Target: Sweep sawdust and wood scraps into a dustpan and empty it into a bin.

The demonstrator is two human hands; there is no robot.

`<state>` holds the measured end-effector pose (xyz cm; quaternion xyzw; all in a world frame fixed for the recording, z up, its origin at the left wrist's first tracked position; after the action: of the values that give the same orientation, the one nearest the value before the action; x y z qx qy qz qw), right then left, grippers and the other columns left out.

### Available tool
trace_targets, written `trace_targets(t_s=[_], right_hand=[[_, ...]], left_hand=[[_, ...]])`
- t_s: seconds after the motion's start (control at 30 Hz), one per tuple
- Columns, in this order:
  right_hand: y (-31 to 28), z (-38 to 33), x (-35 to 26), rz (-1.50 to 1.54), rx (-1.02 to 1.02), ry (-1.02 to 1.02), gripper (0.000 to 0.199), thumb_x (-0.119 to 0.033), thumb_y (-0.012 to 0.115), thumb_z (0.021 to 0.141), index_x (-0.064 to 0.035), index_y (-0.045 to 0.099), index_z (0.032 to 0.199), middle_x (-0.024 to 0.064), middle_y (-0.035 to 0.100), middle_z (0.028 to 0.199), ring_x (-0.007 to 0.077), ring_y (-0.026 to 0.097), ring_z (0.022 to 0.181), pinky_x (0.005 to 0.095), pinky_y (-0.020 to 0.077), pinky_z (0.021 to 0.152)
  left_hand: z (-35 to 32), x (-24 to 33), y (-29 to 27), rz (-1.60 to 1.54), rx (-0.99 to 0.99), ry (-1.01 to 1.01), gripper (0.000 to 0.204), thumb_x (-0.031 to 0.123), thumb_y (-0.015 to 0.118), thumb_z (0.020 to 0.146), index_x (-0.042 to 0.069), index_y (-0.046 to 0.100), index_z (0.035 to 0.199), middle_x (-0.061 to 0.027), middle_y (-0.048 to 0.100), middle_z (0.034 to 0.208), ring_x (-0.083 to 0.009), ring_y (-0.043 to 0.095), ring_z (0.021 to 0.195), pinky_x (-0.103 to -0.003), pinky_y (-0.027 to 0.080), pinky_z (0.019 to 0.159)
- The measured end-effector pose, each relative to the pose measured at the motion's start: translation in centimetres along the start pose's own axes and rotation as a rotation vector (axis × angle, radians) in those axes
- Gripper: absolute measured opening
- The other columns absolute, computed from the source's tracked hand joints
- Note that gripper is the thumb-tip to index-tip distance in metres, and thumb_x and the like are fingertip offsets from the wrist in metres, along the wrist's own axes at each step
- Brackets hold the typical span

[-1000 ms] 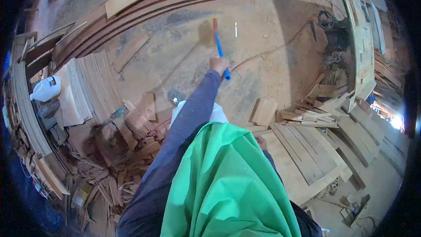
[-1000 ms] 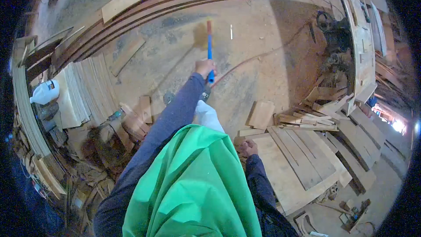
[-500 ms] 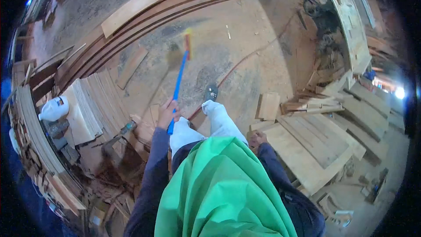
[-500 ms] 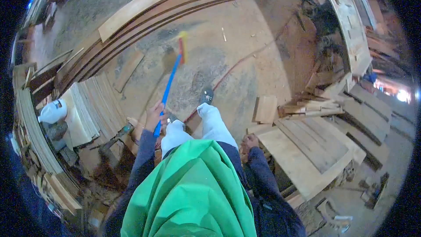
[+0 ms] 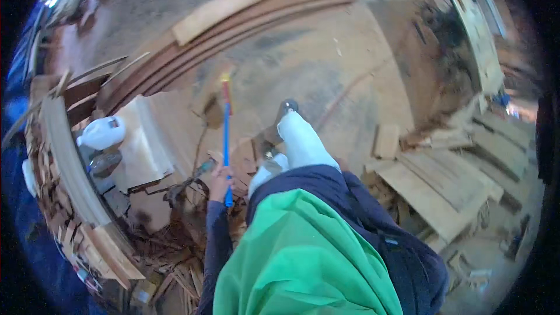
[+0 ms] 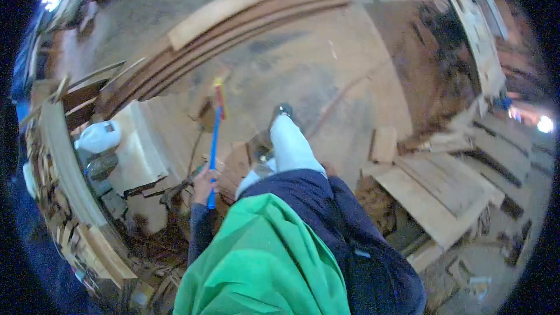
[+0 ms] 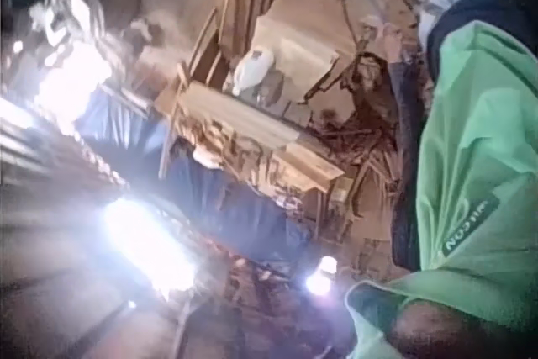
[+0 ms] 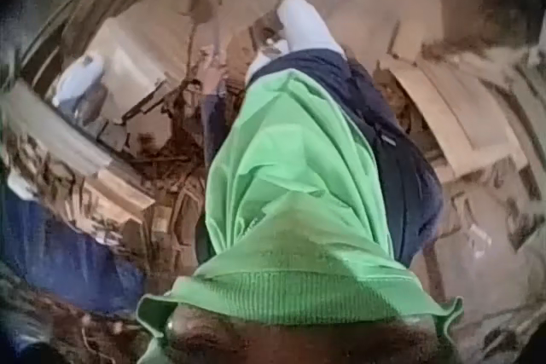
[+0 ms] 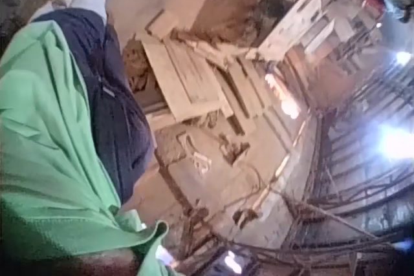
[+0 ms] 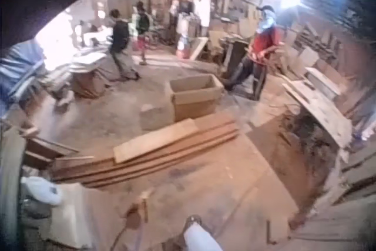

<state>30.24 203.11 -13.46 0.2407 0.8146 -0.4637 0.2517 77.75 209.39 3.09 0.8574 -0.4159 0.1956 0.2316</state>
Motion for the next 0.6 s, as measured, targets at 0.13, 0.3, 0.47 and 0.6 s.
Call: trace_targets(t_s=[0.13,0.3,0.47,0.6], right_hand=[[0.9,1.2,3.0,-0.05,-0.017,0.195,0.034,-0.032,0.052,0.077,-0.001,0.059,0.089,0.0196,0.06,0.084,0.0295,0.058,0.083,0.0392,0.0433,0.071],[2.1,11.4,-1.8,0.643,0.056,0.54,0.047,-0.04,0.037,0.076,0.004,0.05,0.088,0.0216,0.053,0.085,0.0387,0.054,0.071,0.0526,0.0425,0.061],[3.6,27.7,-12.9,1.138,-0.173,0.556,0.038,-0.026,0.042,0.081,-0.0005,0.036,0.108,0.0228,0.052,0.088,0.0365,0.054,0.075,0.0495,0.0465,0.063],[1.7,28.9,-33.1,1.199,-0.207,0.397,0.055,-0.036,0.041,0.083,0.0021,0.02,0.118,0.0206,0.051,0.095,0.0361,0.054,0.077,0.0463,0.0469,0.067]], left_hand=[[3.6,2.9,-0.7,0.534,-0.034,0.372,0.008,0.011,0.049,0.08,0.009,0.056,0.08,-0.0019,0.057,0.073,-0.013,0.053,0.054,-0.025,0.044,0.047],[6.2,8.1,5.5,0.161,-0.133,0.038,0.051,0.013,0.044,0.085,0.014,0.026,0.133,0.0,0.048,0.07,-0.0081,0.041,0.048,-0.023,0.038,0.041],[9.8,15.5,10.0,0.178,-0.212,0.078,0.047,0.013,0.041,0.085,0.014,0.031,0.131,0.0006,0.046,0.064,-0.0071,0.041,0.047,-0.023,0.037,0.039],[12.0,19.1,14.6,0.196,-0.356,0.185,0.049,0.014,0.044,0.083,0.01,0.03,0.13,-0.0005,0.047,0.063,-0.008,0.043,0.044,-0.024,0.038,0.041]])
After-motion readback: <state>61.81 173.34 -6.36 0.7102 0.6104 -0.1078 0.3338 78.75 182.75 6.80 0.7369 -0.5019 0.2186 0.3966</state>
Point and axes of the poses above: each hand's wrist, its own z-axis towards the middle knuckle, its own y-axis out of the palm, x = y × z, the point moved 10 cm from there along z, towards the middle knuckle
